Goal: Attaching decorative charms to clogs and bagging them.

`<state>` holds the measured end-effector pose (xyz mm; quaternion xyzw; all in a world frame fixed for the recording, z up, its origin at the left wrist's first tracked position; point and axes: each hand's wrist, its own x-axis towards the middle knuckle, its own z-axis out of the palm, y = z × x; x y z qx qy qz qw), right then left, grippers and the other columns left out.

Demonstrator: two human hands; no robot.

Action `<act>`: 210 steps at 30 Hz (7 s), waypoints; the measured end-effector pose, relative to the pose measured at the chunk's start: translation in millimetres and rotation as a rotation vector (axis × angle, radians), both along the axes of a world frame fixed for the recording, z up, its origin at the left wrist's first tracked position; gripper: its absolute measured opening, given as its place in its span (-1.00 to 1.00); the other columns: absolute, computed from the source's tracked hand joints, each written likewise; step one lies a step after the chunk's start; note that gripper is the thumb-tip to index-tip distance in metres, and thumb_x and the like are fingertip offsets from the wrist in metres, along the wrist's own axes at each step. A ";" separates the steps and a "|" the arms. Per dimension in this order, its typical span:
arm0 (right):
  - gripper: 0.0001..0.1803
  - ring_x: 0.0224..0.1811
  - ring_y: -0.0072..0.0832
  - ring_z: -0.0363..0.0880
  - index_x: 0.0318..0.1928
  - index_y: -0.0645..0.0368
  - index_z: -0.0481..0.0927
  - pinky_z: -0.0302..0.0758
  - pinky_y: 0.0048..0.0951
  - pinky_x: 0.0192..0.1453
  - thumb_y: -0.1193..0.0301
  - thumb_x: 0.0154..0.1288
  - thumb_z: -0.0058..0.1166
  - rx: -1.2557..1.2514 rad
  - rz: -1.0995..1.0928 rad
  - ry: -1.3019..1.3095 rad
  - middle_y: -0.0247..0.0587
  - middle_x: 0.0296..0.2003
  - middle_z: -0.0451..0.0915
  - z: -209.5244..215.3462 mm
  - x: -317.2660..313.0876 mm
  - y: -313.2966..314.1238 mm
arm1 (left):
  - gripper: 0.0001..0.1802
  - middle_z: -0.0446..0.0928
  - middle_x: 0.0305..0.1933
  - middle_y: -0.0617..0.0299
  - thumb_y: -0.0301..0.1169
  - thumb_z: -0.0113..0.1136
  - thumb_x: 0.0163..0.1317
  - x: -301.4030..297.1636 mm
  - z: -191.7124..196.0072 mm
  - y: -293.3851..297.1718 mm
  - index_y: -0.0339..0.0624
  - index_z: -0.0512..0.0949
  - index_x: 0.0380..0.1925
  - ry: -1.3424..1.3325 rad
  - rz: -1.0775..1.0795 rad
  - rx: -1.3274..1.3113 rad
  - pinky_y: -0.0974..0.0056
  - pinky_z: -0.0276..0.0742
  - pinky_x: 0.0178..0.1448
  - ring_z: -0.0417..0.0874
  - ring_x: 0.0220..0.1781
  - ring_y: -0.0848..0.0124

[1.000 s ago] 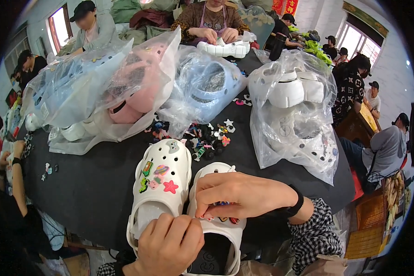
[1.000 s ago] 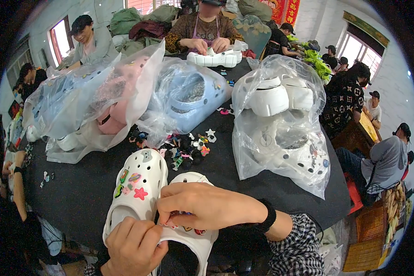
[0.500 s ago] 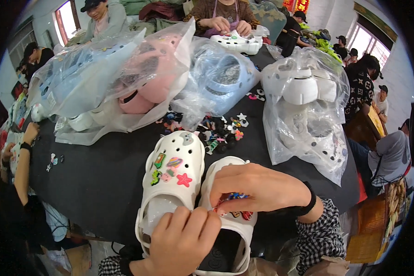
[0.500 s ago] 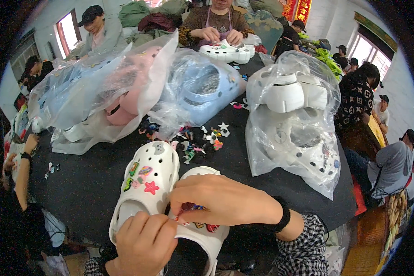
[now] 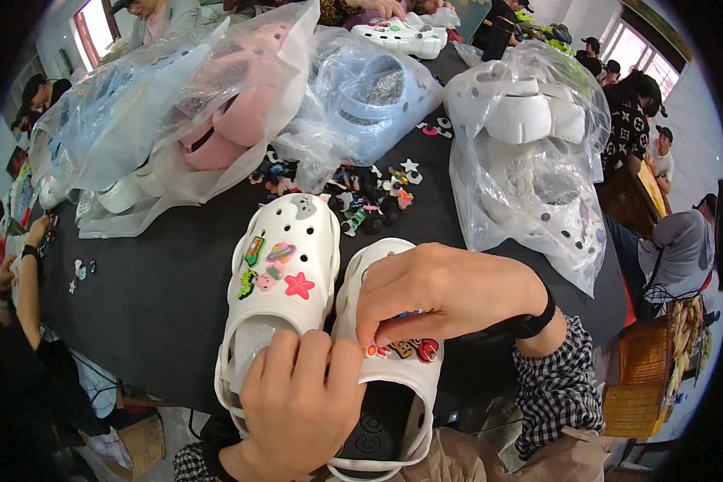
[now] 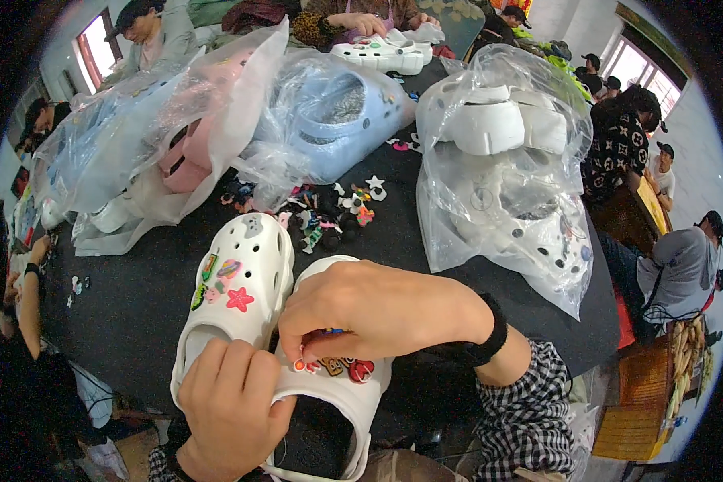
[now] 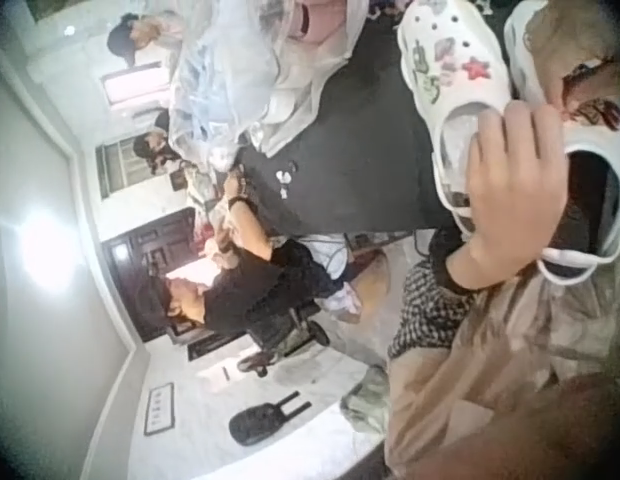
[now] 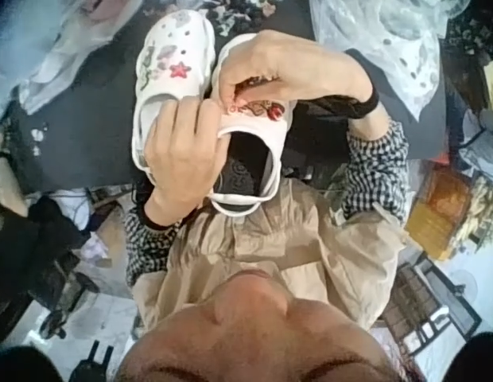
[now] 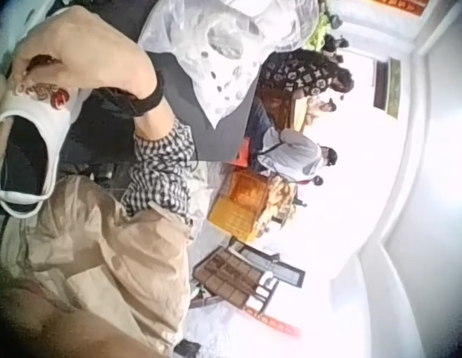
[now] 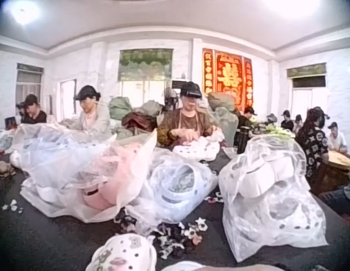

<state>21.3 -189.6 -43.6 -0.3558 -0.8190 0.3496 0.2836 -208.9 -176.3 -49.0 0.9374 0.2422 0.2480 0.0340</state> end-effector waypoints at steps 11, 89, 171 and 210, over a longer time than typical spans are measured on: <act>-0.86 -0.23 -0.19 0.64 -0.22 0.25 0.60 0.52 -0.23 -0.08 0.47 0.24 0.23 -0.142 -0.135 -0.147 -0.13 -0.31 0.63 17.2 -4.6 0.6 | -0.70 0.47 -0.32 0.14 -0.44 0.41 -0.17 -3.1 -4.1 2.6 -0.22 0.52 -0.40 0.068 -0.044 -0.005 0.10 0.46 -0.30 0.51 -0.30 0.15; -0.79 -0.24 -0.40 0.54 -0.33 0.16 0.54 0.48 -0.44 -0.18 0.37 -0.03 0.14 0.616 -0.780 -0.772 -0.31 -0.39 0.43 -6.7 -89.5 -66.7 | -0.68 0.60 -0.15 0.20 -0.44 0.43 -0.13 -12.7 -15.5 5.3 -0.31 0.65 -0.30 -0.094 -0.138 -0.050 0.12 0.46 -0.20 0.55 -0.22 0.21; -0.80 -0.19 -0.17 0.61 -0.37 0.24 0.57 0.58 -0.23 -0.07 0.42 0.08 0.32 0.310 -0.427 -0.510 -0.15 -0.34 0.52 27.6 -50.5 -59.6 | -0.65 0.59 -0.14 0.20 -0.45 0.38 -0.04 -20.2 -14.7 13.9 -0.28 0.66 -0.18 -0.082 -0.308 -0.120 0.17 0.40 -0.19 0.62 -0.19 0.27; -0.74 -0.19 -0.24 0.76 -0.09 0.19 0.65 0.64 -0.32 -0.05 0.63 0.19 0.25 0.125 -0.956 -0.089 -0.05 -0.24 0.74 -77.9 115.3 52.3 | -0.73 0.67 -0.15 0.06 -0.60 0.31 0.04 -65.7 27.0 49.8 -0.29 0.70 -0.19 -0.237 -0.141 -0.225 0.23 0.58 -0.17 0.68 -0.23 0.18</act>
